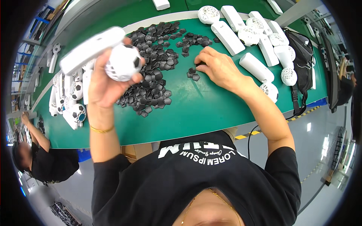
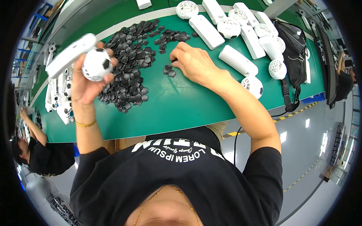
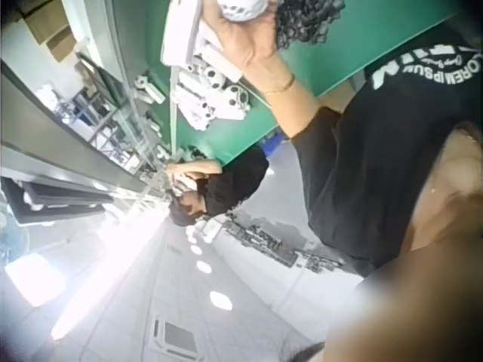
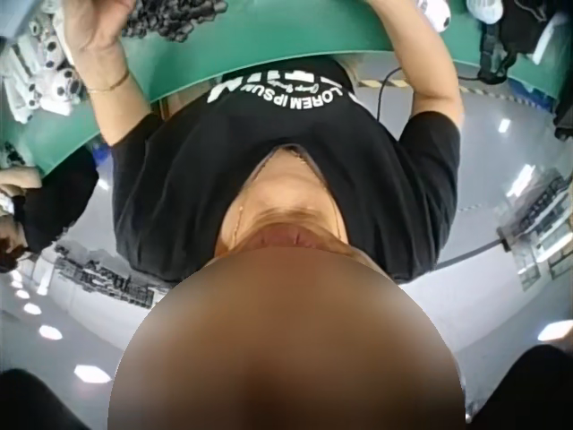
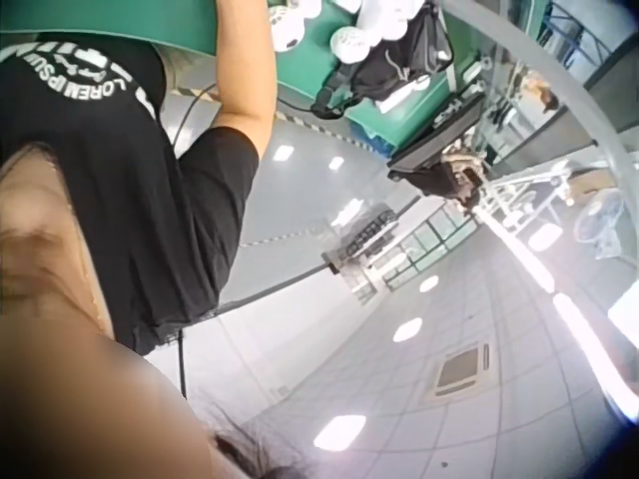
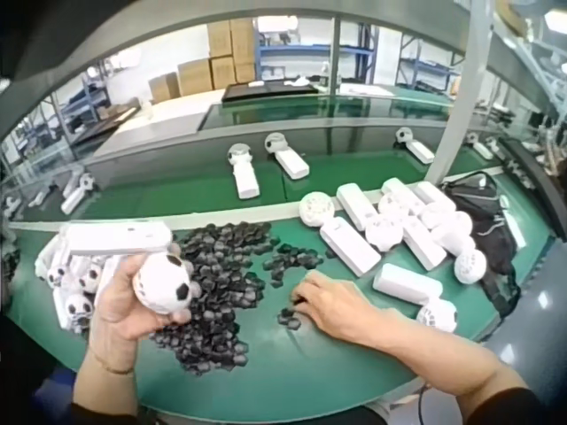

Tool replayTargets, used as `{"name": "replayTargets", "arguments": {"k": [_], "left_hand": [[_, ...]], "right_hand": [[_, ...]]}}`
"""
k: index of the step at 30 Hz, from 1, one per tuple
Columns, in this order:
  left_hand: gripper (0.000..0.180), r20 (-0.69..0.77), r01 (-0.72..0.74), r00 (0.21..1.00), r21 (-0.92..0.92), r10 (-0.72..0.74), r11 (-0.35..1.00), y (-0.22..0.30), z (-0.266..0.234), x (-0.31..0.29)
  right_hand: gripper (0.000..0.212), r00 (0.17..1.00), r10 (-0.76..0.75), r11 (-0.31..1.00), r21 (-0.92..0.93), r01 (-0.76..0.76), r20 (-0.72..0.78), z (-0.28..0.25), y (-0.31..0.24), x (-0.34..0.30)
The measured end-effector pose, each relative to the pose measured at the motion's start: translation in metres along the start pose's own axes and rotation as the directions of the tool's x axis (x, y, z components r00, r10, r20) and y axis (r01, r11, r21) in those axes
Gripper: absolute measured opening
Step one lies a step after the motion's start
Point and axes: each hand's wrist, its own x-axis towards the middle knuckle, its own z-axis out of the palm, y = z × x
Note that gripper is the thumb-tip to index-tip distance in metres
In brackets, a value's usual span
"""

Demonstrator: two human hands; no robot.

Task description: Assembling small soccer ball-shaped security cameras by manually attaching housing and internal components.

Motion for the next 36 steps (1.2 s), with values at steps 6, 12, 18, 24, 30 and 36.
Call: {"name": "replayTargets", "arguments": {"k": [6,12,18,24,30,36], "left_hand": [[0.042,-0.184,0.051,0.981,-0.051,-0.060,0.997,-0.068,0.011,-0.012],[0.038,-0.283,-0.040,0.956,0.138,0.078,0.990,-0.093,0.029,-0.016],[0.036,-0.287,-0.062,0.949,0.224,0.127,0.973,-0.103,0.038,-0.017],[0.034,-0.289,-0.054,0.950,0.230,0.121,0.972,-0.108,0.035,-0.022],[0.032,-0.310,-0.080,0.937,0.256,0.161,0.963,-0.112,0.035,-0.028],[0.033,-0.314,-0.097,0.930,0.287,0.189,0.953,-0.114,0.037,-0.029]], "right_hand": [[0.013,0.950,0.270,0.914,0.268,-0.304,0.156,-0.009,-0.019,0.009],[0.020,0.896,0.334,0.340,0.850,-0.403,0.292,-0.028,-0.067,-0.006],[0.019,0.938,0.256,0.414,0.850,-0.326,0.235,-0.019,-0.070,-0.006],[0.014,0.924,0.313,0.380,0.863,-0.333,0.219,-0.014,-0.091,-0.005],[0.013,0.981,0.169,0.722,0.689,-0.059,-0.093,-0.001,-0.083,-0.004],[0.005,0.931,0.347,0.429,0.863,-0.266,0.114,0.002,-0.094,-0.007]]}}
